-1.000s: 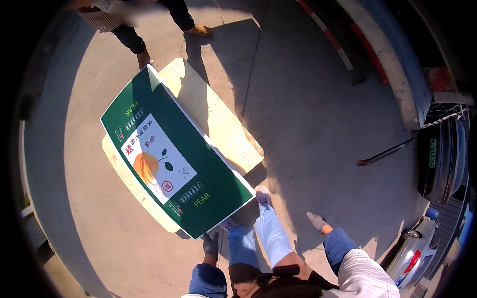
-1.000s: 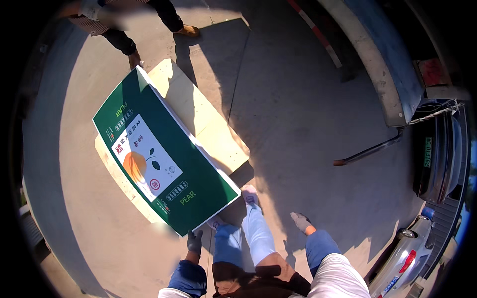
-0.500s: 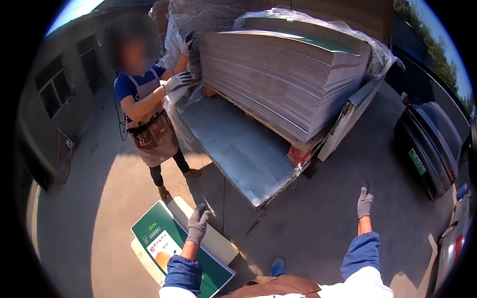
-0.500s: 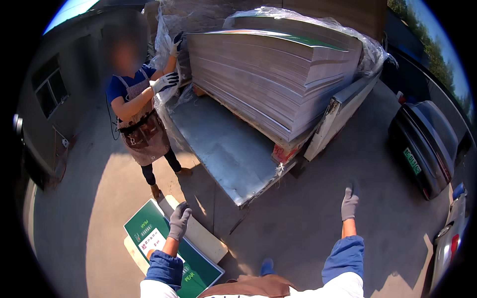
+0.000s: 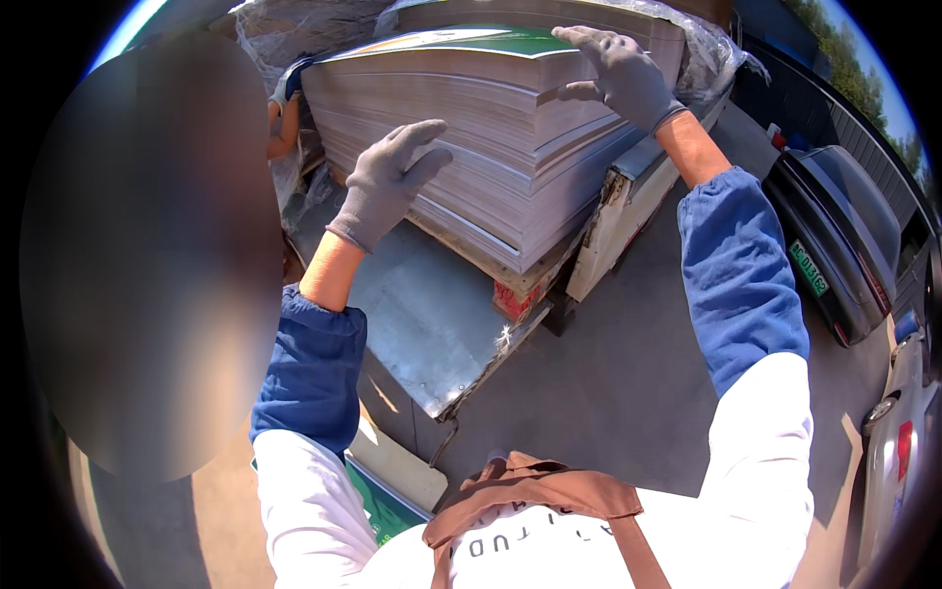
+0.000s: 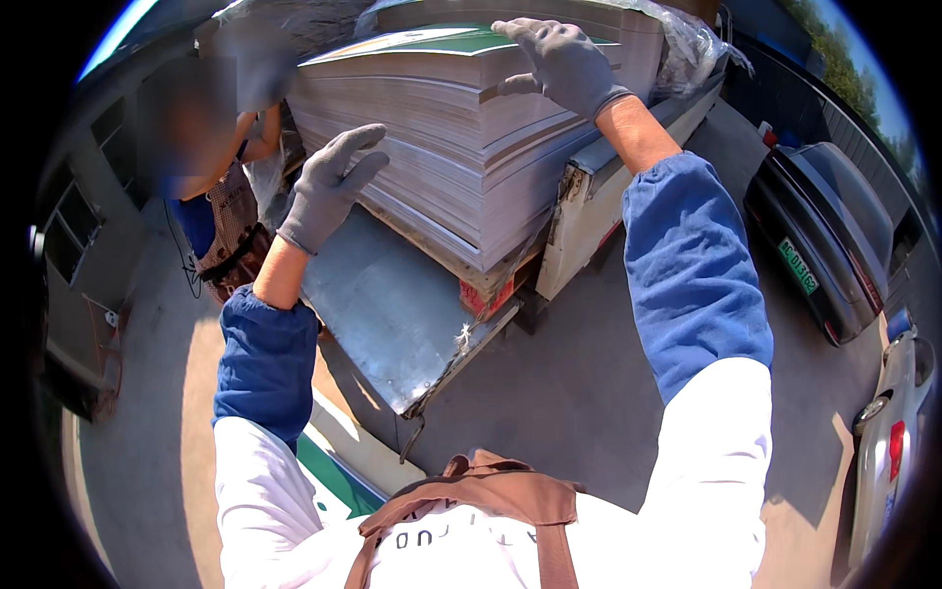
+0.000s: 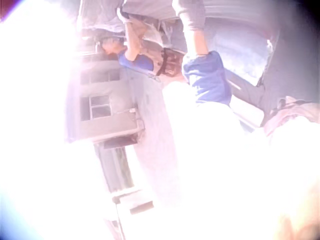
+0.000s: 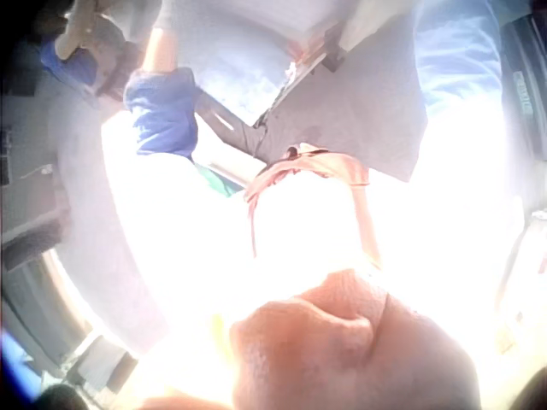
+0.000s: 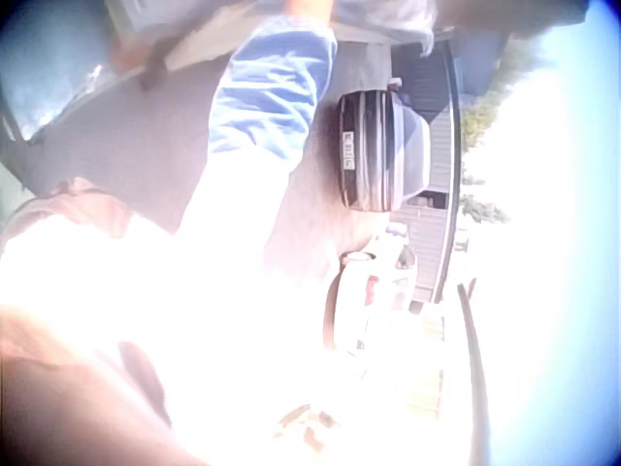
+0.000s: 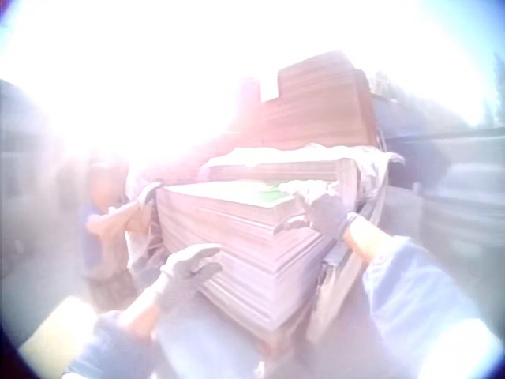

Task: The person unwraps a large plastic-wrapped pallet of flat boards from the back of a truck. They remove a red board, put on gloves, and then proceed to take individual printed boards off the stack one by one, placing them on the ground.

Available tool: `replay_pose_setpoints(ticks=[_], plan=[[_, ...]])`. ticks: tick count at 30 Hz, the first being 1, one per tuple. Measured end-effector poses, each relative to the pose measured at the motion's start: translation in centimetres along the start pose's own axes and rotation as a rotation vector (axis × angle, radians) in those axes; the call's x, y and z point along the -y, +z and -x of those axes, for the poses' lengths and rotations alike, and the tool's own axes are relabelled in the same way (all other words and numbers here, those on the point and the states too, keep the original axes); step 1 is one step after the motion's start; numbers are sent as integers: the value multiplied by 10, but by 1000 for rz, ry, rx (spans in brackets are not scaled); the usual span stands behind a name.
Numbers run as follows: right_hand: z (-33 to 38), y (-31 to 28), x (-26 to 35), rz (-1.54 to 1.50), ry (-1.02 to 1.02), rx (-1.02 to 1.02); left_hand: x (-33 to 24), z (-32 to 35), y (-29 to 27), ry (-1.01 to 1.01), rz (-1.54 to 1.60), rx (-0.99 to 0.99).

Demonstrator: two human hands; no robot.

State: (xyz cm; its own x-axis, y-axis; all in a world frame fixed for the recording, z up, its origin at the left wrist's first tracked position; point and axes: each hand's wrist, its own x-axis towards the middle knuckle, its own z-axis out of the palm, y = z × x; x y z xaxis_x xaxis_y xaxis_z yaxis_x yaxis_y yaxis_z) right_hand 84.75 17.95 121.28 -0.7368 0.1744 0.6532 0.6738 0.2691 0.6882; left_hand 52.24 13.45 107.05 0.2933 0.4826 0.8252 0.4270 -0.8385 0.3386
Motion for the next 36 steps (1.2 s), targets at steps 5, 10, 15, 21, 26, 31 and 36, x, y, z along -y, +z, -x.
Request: replay_pose_setpoints(ticks=[5,10,15,21,26,31,36], plan=[[-10,33,-13,-133,-118,100,23,-48,9,112,-4,-42],[-3,35,-36,-270,-193,164,34,-76,44,126,77,-6],[-7,23,-58,-337,-116,128,35,-133,63,342,-38,-146],[-35,36,-11,-350,-111,-188,80,-127,26,151,-332,-187],[-19,55,8,-393,-128,-297,43,-116,26,266,-555,-266],[-13,32,-6,-369,-180,-383,13,-122,27,361,-569,-258],[-12,28,-3,-363,-198,-374,18,-125,24,394,-471,-182]])
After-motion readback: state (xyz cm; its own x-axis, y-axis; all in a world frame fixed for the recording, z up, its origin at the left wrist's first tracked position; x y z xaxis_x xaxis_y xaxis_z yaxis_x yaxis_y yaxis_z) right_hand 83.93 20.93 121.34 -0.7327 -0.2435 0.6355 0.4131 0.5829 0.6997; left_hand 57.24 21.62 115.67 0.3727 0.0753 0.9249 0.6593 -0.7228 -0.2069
